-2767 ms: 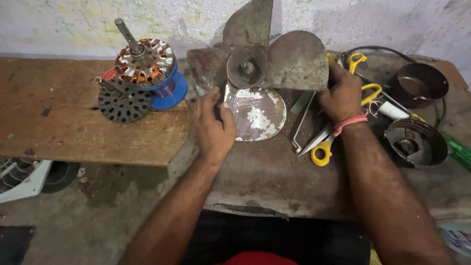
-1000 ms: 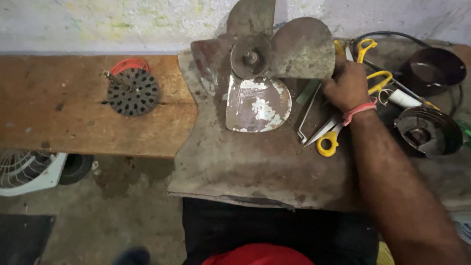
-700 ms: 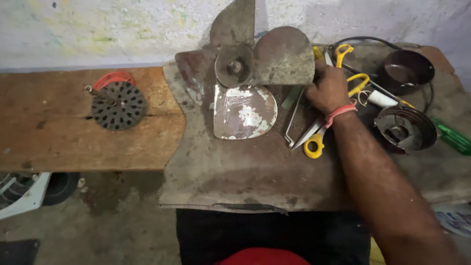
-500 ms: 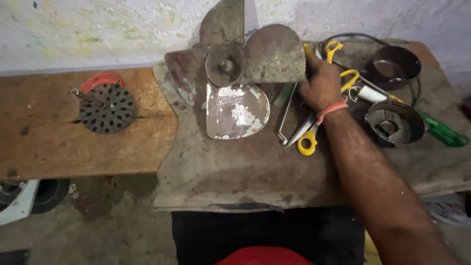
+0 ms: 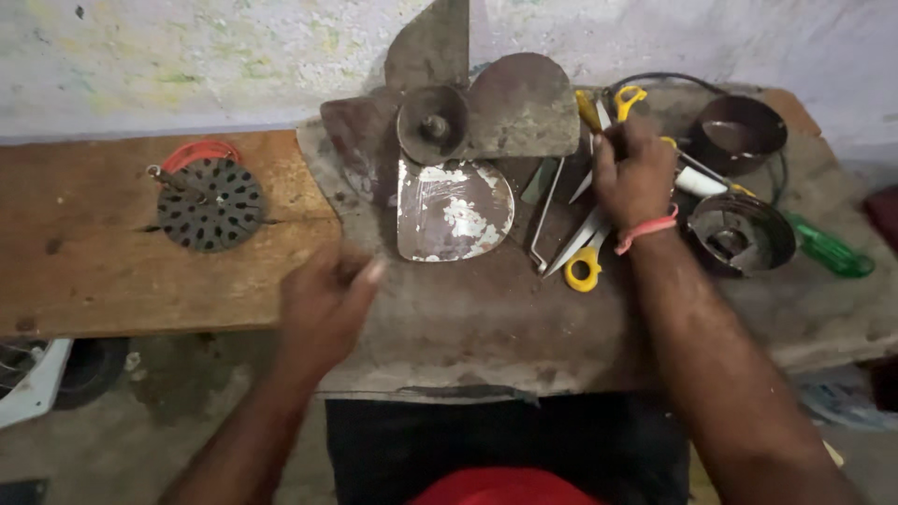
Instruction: The person uses a yellow-handled brush to scrub the surface of a metal ceiling fan blade resting on a workbench. The person repeatedly scrubs different sections of the blade, occasionally repositioning it to access different areas.
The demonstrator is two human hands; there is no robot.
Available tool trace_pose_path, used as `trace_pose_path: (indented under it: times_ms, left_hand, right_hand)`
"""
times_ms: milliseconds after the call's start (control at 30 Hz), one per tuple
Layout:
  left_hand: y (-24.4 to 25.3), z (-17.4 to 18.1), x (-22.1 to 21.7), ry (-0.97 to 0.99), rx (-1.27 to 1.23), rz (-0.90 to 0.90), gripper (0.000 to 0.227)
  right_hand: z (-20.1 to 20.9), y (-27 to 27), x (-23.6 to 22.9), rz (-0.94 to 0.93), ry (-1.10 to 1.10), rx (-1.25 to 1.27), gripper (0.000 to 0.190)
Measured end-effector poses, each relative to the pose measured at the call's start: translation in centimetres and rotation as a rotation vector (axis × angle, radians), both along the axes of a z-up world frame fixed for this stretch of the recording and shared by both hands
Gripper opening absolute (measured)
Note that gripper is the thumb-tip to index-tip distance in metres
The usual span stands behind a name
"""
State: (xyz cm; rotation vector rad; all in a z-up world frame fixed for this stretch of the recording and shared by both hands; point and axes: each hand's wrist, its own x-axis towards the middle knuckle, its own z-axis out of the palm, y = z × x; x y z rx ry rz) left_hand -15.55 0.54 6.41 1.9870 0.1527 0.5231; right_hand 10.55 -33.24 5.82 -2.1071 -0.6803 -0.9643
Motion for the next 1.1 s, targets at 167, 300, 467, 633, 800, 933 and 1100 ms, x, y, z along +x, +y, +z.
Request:
trace_pose_path:
  times_ms: [167, 300, 467, 633, 800, 933, 1100]
  left_hand:
    - [-2.1, 2.4, 12.0, 0.06, -0.017, -0.026, 0.034]
    - [-1.6, -0.6, 15.5, 0.185, -0.56, -0.326, 0.031]
    - [-0.1, -3.9, 16.7, 0.152, -0.743, -0.409, 0.029]
    - [0.3, -4.5, 17.5, 0.006, -0.649, -0.474, 0.042]
    - [0.3, -3.4, 16.9, 0.034, -0.604, -0.544, 0.041]
    - [0.2, -3.3, 16.6, -0.008, -0.592, -0.557, 0.034]
    - [0.3, -4.0, 17.3, 0.042, -0.71, -0.499, 0.034]
  right_hand:
    - [0.0, 0.3, -0.6, -0.046, 0.064, -0.03, 0.012]
    - [0.4, 0.4, -0.6, 0.014, 0.159, 0.055, 0.012]
    - [0.8, 0.3, -1.3, 0.122, 0.182, 0.056, 0.013]
    - [2.2, -1.8, -2.5, 0.271, 0.289, -0.352, 0.021]
    - [5.3, -2.8, -4.3, 0.392, 0.264, -0.846, 0.053]
    - [6.0, -2.8, -5.9, 0.289, 0.14, -1.108, 0.069]
    - [4.9, -3.0, -4.0, 0.384, -0.059, -1.177, 0.046]
